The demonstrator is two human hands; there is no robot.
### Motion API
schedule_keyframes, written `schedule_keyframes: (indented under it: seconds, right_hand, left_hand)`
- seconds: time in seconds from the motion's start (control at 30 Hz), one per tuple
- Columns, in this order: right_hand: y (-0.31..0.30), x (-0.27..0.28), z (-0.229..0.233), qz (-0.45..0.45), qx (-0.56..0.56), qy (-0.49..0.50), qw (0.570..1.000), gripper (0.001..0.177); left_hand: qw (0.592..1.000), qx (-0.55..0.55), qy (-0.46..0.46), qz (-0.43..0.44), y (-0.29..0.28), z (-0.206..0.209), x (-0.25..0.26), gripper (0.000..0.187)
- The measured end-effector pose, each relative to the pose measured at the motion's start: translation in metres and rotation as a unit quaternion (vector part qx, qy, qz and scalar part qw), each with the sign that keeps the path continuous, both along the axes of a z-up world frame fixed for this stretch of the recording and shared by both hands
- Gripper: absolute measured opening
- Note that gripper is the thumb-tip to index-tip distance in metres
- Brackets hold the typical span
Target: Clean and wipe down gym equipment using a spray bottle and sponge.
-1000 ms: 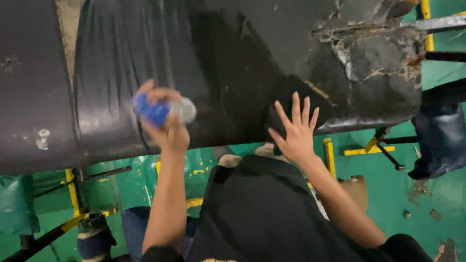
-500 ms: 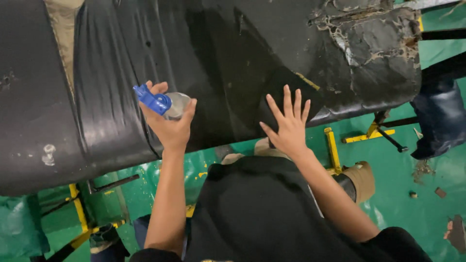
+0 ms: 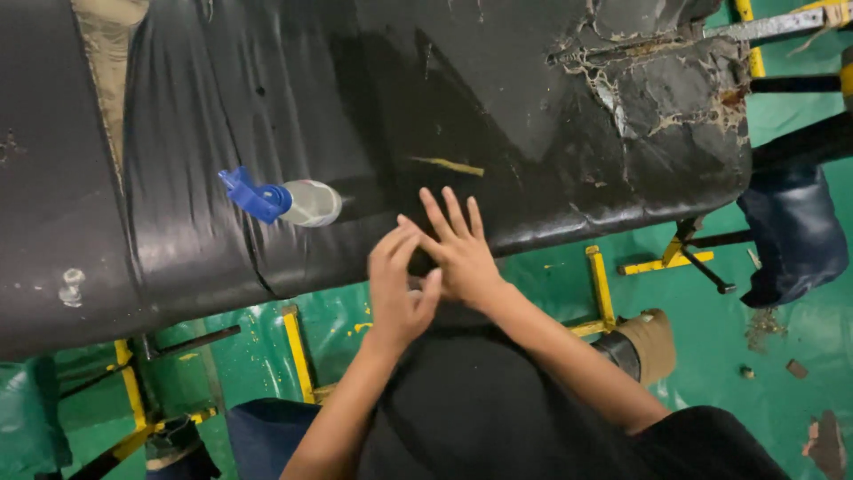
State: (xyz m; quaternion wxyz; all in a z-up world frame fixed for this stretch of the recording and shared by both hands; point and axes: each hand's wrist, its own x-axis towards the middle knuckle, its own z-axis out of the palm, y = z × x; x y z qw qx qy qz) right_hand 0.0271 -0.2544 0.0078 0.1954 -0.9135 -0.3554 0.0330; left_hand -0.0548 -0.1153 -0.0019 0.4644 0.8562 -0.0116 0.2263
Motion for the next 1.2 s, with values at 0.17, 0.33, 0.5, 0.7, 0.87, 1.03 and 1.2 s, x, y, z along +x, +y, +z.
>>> schedule_keyframes:
  seconds: [0.17, 0.33, 0.5, 0.7, 0.87, 1.03, 1.2]
  right_hand:
    - [-0.040, 0.015, 0.005, 0.066, 0.065, 0.076, 0.993, 0.081]
    - [-0.065, 0.006, 0.009, 0.016, 0.069, 0.087, 0.994, 0.074]
    - [-0.097, -0.002, -0.003, -0.097, 0.107, 0.053, 0.988, 0.063]
    - [-0.127, 0.000, 0.005, -0.232, 0.172, 0.014, 0.957, 0.050]
    - [-0.147, 0.006, 0.003, -0.245, 0.172, 0.020, 0.954, 0.051]
    - [-0.166, 0.013, 0.012, -0.201, 0.199, 0.029, 0.959, 0.053]
    - [-0.198, 0.031, 0.014, -0.152, 0.196, 0.051, 0.967, 0.052]
  left_hand:
    - [0.995, 0.073, 0.069, -0.006, -0.025, 0.005, 0.032, 0.060]
    - [0.969, 0.198, 0.145, 0.003, -0.045, 0.011, 0.044, 0.071]
    - [0.940, 0.278, 0.196, 0.008, -0.061, 0.014, 0.071, 0.100]
    - [0.938, 0.308, 0.152, 0.039, -0.070, 0.002, 0.144, 0.098]
    - [0.925, 0.326, 0.170, 0.094, -0.078, -0.007, 0.237, 0.091]
    - [0.932, 0.281, 0.162, 0.161, -0.091, -0.010, 0.267, 0.089]
    - [0.955, 0.226, 0.152, 0.122, -0.124, 0.009, 0.178, 0.079]
